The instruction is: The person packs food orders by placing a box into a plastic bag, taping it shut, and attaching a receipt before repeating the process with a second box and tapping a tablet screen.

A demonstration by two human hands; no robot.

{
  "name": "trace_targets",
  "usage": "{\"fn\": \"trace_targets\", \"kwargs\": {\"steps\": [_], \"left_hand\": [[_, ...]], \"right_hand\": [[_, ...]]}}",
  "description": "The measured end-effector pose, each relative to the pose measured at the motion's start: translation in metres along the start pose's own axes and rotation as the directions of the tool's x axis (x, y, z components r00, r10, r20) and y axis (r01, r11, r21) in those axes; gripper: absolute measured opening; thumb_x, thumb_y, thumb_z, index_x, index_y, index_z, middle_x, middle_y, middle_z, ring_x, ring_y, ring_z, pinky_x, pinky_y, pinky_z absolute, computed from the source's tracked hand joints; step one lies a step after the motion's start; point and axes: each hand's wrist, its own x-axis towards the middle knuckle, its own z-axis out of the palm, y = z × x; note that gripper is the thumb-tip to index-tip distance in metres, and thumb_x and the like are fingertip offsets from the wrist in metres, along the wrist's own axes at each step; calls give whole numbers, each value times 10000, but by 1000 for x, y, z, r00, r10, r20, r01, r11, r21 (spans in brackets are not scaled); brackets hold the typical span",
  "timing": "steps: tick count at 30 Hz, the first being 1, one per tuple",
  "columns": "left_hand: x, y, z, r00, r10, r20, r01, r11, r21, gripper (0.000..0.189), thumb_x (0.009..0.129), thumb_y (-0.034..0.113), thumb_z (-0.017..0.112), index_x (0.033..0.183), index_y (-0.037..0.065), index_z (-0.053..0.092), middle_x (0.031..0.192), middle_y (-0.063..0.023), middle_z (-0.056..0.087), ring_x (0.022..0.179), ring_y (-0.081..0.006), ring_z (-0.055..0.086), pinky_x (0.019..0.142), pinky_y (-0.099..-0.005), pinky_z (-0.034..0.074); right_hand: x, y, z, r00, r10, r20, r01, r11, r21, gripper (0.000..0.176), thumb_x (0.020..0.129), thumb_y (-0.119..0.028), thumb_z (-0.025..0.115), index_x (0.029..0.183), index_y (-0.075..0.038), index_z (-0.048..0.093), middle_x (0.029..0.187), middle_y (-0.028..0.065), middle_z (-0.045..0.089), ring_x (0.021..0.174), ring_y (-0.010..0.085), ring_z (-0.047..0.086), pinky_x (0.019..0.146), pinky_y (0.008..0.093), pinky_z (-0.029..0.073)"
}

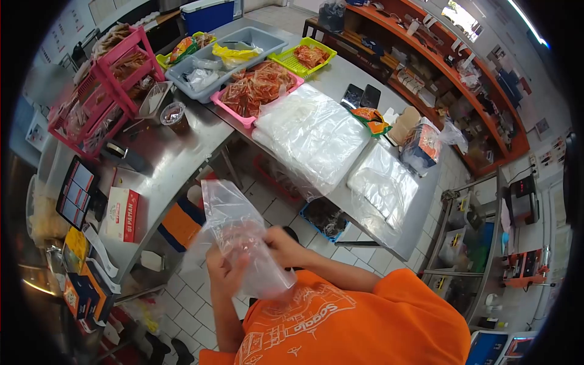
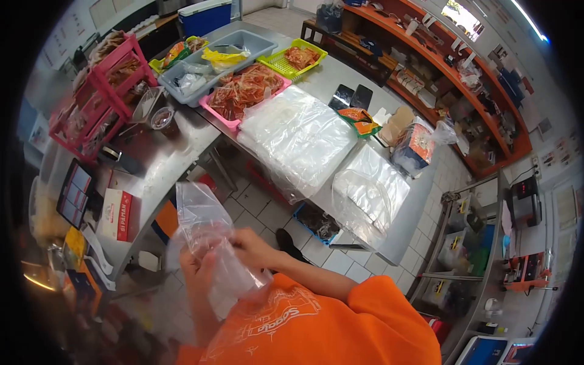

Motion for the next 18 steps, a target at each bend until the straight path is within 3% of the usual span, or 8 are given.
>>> {"fn": "trace_targets", "kwargs": {"steps": [1, 2, 3, 4, 6, 12, 14, 18], "left_hand": [[17, 1, 19, 1000, 1, -6, -1, 1000, 14, 423, 808, 169, 679, 1171, 15, 527, 1030, -110, 631, 1025, -225, 583, 879, -362, 449], [33, 6, 44, 912, -149, -383, 36, 958, -286, 483, 787, 202, 709, 1196, 23, 523, 1044, -100, 628, 1033, -232, 575, 890, -372, 443], [43, 5, 57, 676, -371, -637, -59, 834, -548, 543, 766, 235, 739, 1220, 32, 520, 1057, -90, 625, 1042, -239, 567, 902, -382, 437], [33, -16, 65, 883, -158, -441, 77, 978, -196, 561, 758, 230, 745, 1231, 34, 514, 1072, -77, 620, 1029, -226, 570, 889, -371, 447], [12, -28, 89, 952, -305, 29, 306, 942, -140, 536, 752, 199, 741, 1212, 24, 529, 1057, -55, 620, 980, -184, 575, 846, -336, 465], [37, -23, 110, 675, -479, 561, 704, 646, -295, 271, 806, 122, 664, 1037, -17, 625, 878, -12, 635, 816, -87, 549, 734, -253, 458], [15, -29, 99, 694, -604, 392, 713, 655, -252, 236, 818, 117, 651, 1015, -10, 631, 890, -15, 640, 822, -88, 555, 737, -249, 461], [-39, -69, 86, 622, -764, -171, 608, 609, -509, 168, 826, 118, 651, 959, 17, 636, 909, -45, 657, 857, -94, 573, 758, -247, 473]], "right_hand": [[4, -4, -11, 994, -104, -45, 101, 992, -76, 152, 834, -60, 621, 979, -20, 639, 786, 27, 636, 751, 62, 569, 642, 257, 482], [7, -7, -26, 979, -128, -156, 125, 992, -31, 221, 817, -59, 650, 1030, -28, 597, 827, 23, 629, 760, 74, 572, 666, 260, 489], [11, -10, -41, 953, -141, -268, 151, 988, 16, 307, 801, -59, 679, 1080, -35, 555, 867, 18, 621, 770, 87, 576, 690, 263, 496], [17, -12, -55, 924, -149, -351, 177, 983, 50, 313, 802, -60, 675, 1089, -36, 552, 882, 28, 620, 785, 100, 575, 699, 271, 495], [27, -15, -82, 856, -172, -487, 224, 973, 49, 327, 803, -62, 665, 1108, -38, 546, 910, 48, 617, 815, 128, 574, 715, 287, 493], [30, -36, -223, 505, -373, -778, 105, 922, -374, 371, 809, -67, 636, 1163, -42, 527, 994, 108, 608, 905, 211, 572, 763, 334, 487], [13, -52, -292, 469, -469, -748, -119, 806, -580, 386, 811, -69, 627, 1182, -44, 521, 1023, 128, 605, 936, 238, 571, 779, 350, 485], [-1, -69, -376, 812, -128, -569, -526, 260, -810, 416, 815, -73, 608, 1219, -47, 509, 1079, 169, 599, 996, 293, 569, 812, 382, 481]]}}
